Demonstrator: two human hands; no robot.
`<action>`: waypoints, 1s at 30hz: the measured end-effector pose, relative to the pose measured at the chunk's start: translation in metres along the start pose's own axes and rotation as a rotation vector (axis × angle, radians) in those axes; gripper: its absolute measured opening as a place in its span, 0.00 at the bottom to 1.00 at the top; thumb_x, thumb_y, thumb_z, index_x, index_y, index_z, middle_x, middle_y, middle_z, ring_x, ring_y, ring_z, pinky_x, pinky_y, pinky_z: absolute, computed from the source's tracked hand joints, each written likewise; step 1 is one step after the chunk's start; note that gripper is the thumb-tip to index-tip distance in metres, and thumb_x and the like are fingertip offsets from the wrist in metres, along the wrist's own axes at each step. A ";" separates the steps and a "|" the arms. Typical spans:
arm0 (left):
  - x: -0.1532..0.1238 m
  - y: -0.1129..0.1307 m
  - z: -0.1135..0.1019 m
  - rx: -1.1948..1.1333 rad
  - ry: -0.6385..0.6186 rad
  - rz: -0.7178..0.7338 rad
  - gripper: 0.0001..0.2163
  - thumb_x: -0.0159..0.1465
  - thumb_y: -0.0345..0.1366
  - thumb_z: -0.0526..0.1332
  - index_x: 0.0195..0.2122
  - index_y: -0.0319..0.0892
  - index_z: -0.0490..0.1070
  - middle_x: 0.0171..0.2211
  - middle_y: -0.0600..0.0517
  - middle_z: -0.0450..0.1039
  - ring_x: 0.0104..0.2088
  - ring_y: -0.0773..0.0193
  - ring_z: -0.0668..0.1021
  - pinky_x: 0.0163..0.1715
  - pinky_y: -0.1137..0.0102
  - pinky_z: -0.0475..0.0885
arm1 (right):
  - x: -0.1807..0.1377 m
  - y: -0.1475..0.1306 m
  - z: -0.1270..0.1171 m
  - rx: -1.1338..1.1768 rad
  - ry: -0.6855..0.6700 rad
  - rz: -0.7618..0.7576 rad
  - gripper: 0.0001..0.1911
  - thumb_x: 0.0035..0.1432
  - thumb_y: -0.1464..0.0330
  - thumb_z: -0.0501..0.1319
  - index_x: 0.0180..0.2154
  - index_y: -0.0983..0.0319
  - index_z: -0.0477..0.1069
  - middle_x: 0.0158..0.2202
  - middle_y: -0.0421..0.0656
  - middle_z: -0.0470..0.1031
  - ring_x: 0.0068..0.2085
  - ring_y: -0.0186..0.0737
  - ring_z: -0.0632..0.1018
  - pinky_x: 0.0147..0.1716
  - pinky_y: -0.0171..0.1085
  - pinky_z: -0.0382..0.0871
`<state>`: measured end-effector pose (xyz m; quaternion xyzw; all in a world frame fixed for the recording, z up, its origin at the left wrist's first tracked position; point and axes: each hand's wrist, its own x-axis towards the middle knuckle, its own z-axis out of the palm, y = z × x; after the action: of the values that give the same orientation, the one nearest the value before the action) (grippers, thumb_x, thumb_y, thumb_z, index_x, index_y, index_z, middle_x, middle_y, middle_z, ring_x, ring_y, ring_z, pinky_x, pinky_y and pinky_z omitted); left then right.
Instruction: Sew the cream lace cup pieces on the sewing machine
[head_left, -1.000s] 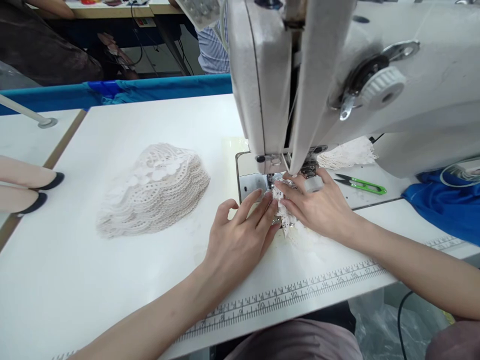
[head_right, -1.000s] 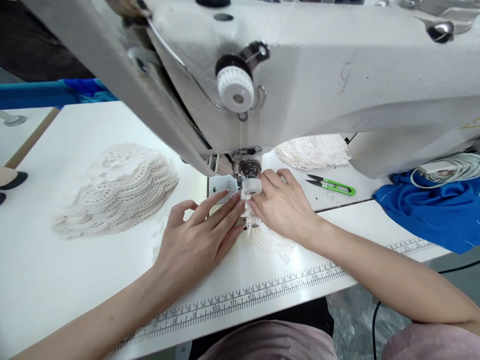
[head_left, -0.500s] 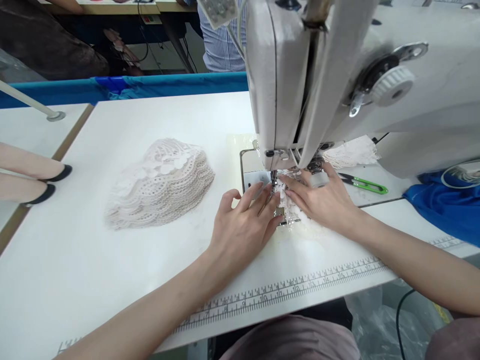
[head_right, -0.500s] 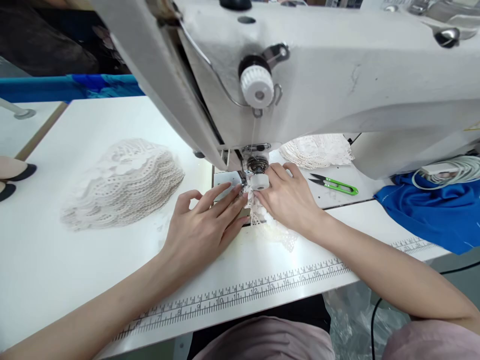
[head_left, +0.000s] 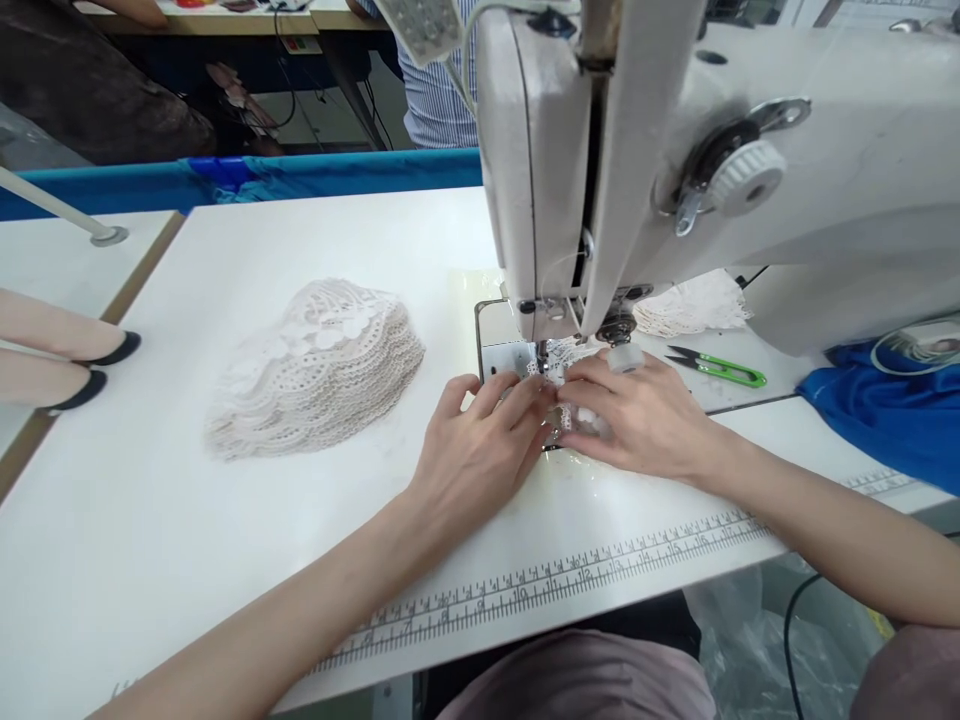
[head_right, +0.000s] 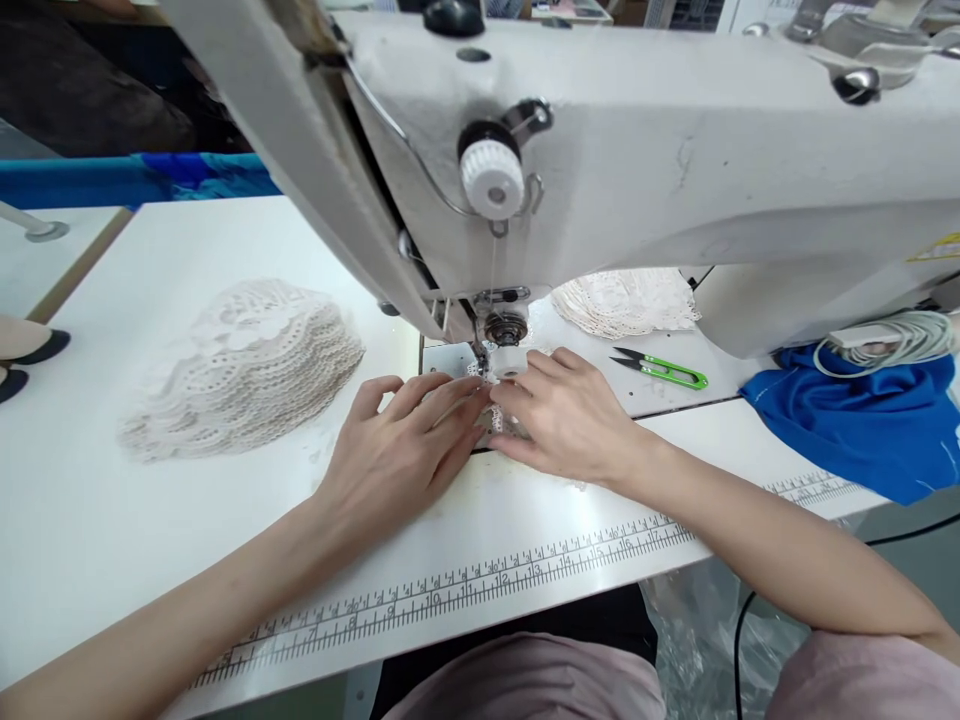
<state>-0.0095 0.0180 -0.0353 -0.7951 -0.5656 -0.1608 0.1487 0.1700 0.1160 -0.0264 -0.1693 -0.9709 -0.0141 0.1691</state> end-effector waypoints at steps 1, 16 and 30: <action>0.002 -0.002 -0.001 -0.034 -0.016 0.004 0.12 0.65 0.30 0.56 0.47 0.43 0.72 0.47 0.50 0.76 0.45 0.56 0.75 0.42 0.59 0.63 | 0.000 -0.001 0.000 0.007 -0.016 0.021 0.12 0.61 0.63 0.57 0.40 0.63 0.74 0.39 0.45 0.77 0.37 0.40 0.73 0.31 0.37 0.59; 0.027 -0.023 0.004 -0.538 -0.155 -0.303 0.12 0.66 0.35 0.53 0.36 0.48 0.77 0.39 0.53 0.78 0.41 0.60 0.74 0.41 0.60 0.60 | 0.002 0.004 0.016 0.105 0.065 0.152 0.12 0.63 0.68 0.53 0.42 0.63 0.74 0.36 0.44 0.76 0.36 0.41 0.73 0.34 0.37 0.61; -0.003 -0.001 -0.007 0.191 0.035 0.177 0.11 0.67 0.31 0.56 0.48 0.37 0.72 0.47 0.47 0.77 0.50 0.57 0.76 0.44 0.61 0.64 | -0.001 0.002 0.009 0.044 0.140 -0.128 0.12 0.60 0.75 0.55 0.36 0.60 0.77 0.41 0.38 0.80 0.41 0.38 0.76 0.49 0.42 0.65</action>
<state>-0.0115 0.0129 -0.0300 -0.8211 -0.5033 -0.1063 0.2474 0.1684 0.1180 -0.0356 -0.1020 -0.9656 -0.0154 0.2388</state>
